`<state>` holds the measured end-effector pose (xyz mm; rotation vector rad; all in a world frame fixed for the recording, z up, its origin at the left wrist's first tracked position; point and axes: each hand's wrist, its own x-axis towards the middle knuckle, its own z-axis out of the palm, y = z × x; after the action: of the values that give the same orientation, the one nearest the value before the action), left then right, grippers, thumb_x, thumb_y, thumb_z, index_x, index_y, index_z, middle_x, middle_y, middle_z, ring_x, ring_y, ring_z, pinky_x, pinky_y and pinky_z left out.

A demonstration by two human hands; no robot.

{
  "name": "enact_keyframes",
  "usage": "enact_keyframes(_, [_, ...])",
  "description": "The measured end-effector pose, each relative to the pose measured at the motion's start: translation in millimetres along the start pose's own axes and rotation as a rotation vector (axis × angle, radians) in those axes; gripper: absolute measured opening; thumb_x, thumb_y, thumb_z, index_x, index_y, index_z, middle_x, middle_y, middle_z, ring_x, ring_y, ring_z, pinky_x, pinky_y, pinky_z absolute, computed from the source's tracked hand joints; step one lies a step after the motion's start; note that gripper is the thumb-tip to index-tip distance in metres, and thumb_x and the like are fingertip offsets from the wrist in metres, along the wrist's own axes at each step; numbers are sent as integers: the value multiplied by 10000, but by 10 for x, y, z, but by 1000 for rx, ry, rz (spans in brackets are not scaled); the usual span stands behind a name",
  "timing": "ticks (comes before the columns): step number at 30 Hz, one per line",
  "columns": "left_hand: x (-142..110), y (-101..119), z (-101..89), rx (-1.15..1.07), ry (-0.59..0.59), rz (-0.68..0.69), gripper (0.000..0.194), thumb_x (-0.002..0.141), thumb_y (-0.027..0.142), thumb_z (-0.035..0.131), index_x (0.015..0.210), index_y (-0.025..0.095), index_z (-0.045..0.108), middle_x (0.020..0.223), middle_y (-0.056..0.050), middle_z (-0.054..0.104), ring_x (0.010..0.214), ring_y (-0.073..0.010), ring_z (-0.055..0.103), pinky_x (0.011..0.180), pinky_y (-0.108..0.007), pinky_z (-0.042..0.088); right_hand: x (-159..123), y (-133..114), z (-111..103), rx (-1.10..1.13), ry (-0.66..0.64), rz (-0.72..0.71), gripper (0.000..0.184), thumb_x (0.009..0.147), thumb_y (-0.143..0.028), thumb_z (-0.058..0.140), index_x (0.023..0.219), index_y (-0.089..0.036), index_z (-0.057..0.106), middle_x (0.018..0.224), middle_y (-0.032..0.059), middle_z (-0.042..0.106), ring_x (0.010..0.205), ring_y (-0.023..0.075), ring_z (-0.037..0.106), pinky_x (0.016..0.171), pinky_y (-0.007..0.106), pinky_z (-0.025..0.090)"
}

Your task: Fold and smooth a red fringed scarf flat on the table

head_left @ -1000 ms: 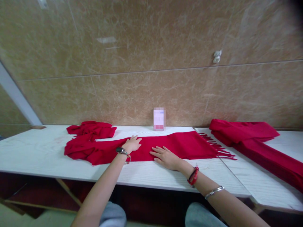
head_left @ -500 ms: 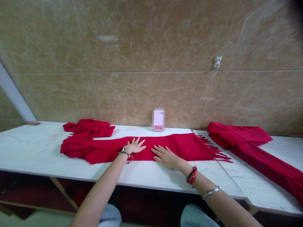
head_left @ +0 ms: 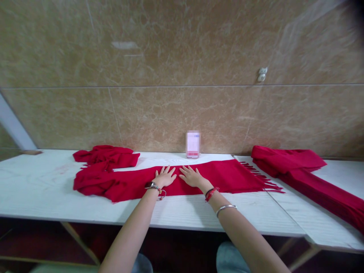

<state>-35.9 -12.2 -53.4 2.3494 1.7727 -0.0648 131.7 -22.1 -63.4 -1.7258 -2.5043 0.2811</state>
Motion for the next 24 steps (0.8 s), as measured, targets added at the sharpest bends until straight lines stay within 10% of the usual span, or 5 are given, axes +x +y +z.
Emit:
enact_keyframes(17, [48,-42,38,-35,26,-12,575,852,533,206,1389,328,182,1472,4,41,1333,-293,29,1008,-586,97,-604,1666,-195,-144,128,445,482,919,-376,118,1383,-288,217,1455,-2,199,1324,240,156,1005,582,182])
enact_keyframes(24, [38,-42,50,-5,51,-9,560,864,521,197,1387,321,194,1470,-14,82,1332,-297,53,1001,-589,112,-767,1843,-252,-166,204,519,473,924,-352,156,1358,-235,304,1441,51,245,1324,235,157,1017,563,159])
